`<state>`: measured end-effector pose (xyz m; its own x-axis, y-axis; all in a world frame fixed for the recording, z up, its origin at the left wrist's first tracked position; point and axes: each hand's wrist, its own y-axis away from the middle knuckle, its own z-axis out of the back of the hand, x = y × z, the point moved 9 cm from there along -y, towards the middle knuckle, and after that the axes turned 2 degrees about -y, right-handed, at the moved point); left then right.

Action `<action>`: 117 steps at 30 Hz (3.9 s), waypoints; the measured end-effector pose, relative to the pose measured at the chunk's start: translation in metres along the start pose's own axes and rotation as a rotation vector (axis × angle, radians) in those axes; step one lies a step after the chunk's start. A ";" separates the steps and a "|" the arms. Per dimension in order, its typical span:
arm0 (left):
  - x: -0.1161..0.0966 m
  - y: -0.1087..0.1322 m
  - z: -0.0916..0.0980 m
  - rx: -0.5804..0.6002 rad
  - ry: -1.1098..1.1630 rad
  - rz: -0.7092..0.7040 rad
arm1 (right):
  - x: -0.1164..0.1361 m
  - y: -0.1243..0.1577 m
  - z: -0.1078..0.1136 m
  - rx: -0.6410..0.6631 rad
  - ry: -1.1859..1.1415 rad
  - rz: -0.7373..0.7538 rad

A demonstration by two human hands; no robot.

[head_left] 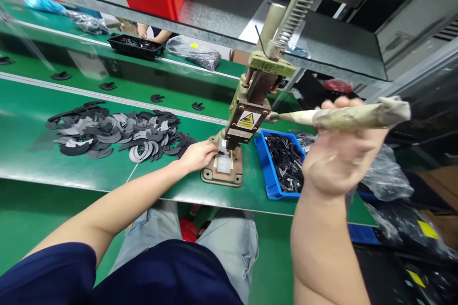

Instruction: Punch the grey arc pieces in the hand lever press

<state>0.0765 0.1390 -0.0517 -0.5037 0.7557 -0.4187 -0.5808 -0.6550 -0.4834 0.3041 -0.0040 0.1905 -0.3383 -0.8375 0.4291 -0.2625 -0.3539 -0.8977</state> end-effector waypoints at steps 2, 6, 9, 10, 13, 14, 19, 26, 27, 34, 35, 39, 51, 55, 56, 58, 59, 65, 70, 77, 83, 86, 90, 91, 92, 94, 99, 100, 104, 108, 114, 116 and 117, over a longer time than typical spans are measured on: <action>-0.008 -0.006 -0.010 0.061 -0.083 -0.056 | 0.006 -0.024 -0.021 0.090 -0.073 -0.031; -0.023 -0.012 -0.020 0.160 -0.182 -0.131 | 0.017 -0.019 -0.035 0.131 -0.104 -0.021; -0.025 -0.014 -0.020 0.184 -0.163 -0.139 | 0.020 0.020 -0.025 0.123 -0.061 -0.004; -0.025 -0.014 -0.019 0.181 -0.148 -0.136 | 0.021 0.036 -0.020 0.128 -0.022 0.002; -0.023 -0.013 -0.019 0.165 -0.105 -0.115 | 0.017 0.082 -0.011 0.180 0.108 0.015; -0.023 -0.011 -0.020 0.162 -0.092 -0.108 | 0.014 0.094 -0.008 0.199 0.146 0.019; -0.017 -0.003 -0.014 0.162 -0.041 -0.082 | 0.004 0.116 0.000 0.181 0.193 0.055; 0.067 0.029 0.064 0.144 -0.304 0.134 | 0.006 0.108 -0.002 0.279 0.185 0.094; 0.079 0.036 0.073 0.179 -0.345 0.150 | 0.008 0.108 -0.002 0.301 0.178 0.107; 0.113 0.075 0.075 0.349 -0.467 0.180 | 0.003 0.113 0.001 0.236 0.233 0.100; 0.113 0.075 0.072 0.342 -0.477 0.180 | 0.003 0.114 0.002 0.203 0.229 0.099; 0.108 0.069 0.069 0.286 -0.453 0.149 | 0.001 0.116 0.002 0.129 0.232 0.087; 0.046 0.051 0.092 0.062 0.002 0.167 | 0.006 0.120 -0.001 0.073 0.170 0.112; 0.028 0.043 0.048 0.121 0.412 0.348 | 0.007 0.120 -0.003 0.073 0.190 0.094; 0.027 0.040 0.036 0.128 0.493 0.395 | 0.007 0.120 -0.003 0.076 0.196 0.091; 0.028 0.030 0.014 0.102 0.629 0.474 | 0.008 0.120 -0.003 0.090 0.197 0.093; 0.030 0.024 0.005 0.082 0.688 0.510 | 0.009 0.120 -0.003 0.095 0.193 0.099; 0.037 0.000 -0.037 0.152 0.920 0.732 | 0.009 0.120 -0.003 0.113 0.183 0.095; 0.038 -0.005 -0.057 0.266 0.923 0.813 | 0.008 0.121 -0.003 0.111 0.183 0.086; 0.046 -0.021 -0.070 0.440 0.787 0.822 | 0.007 0.123 -0.001 0.103 0.194 0.071; 0.042 -0.024 -0.072 0.554 0.695 0.915 | 0.005 0.124 -0.002 0.094 0.211 0.072; 0.041 -0.026 -0.070 0.530 0.658 0.918 | 0.006 0.123 0.000 0.070 0.202 0.094; 0.030 -0.030 -0.056 0.382 0.535 0.771 | 0.005 0.123 0.002 0.069 0.205 0.095; 0.022 -0.030 -0.048 0.322 0.489 0.691 | 0.004 0.123 0.002 0.073 0.213 0.083; 0.012 -0.028 -0.041 0.269 0.454 0.605 | 0.002 0.122 0.003 0.075 0.220 0.074; -0.009 -0.013 -0.030 0.206 0.439 0.455 | 0.000 0.122 0.006 0.048 0.217 0.077; -0.008 0.044 0.003 0.178 0.294 0.263 | -0.006 0.123 0.010 -0.039 0.186 0.129; 0.007 0.052 0.016 0.162 0.196 0.265 | -0.006 0.123 0.009 -0.044 0.177 0.142; 0.082 0.050 0.069 0.120 -0.236 0.285 | 0.000 0.122 0.005 -0.086 0.132 0.211; 0.123 0.014 0.069 0.370 -0.470 0.132 | 0.004 0.119 0.001 -0.054 0.162 0.174; 0.131 -0.015 0.026 0.704 -0.564 -0.018 | 0.009 0.118 -0.002 0.018 0.164 0.151; 0.129 -0.021 0.021 0.738 -0.574 -0.069 | 0.009 0.117 -0.003 0.028 0.172 0.141; 0.128 -0.023 0.022 0.747 -0.574 -0.090 | 0.008 0.117 -0.003 0.028 0.177 0.135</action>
<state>0.0117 0.2508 -0.0775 -0.5593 0.8180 0.1345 -0.7919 -0.5752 0.2049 0.2682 -0.0512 0.0890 -0.5228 -0.7927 0.3136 -0.1797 -0.2571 -0.9495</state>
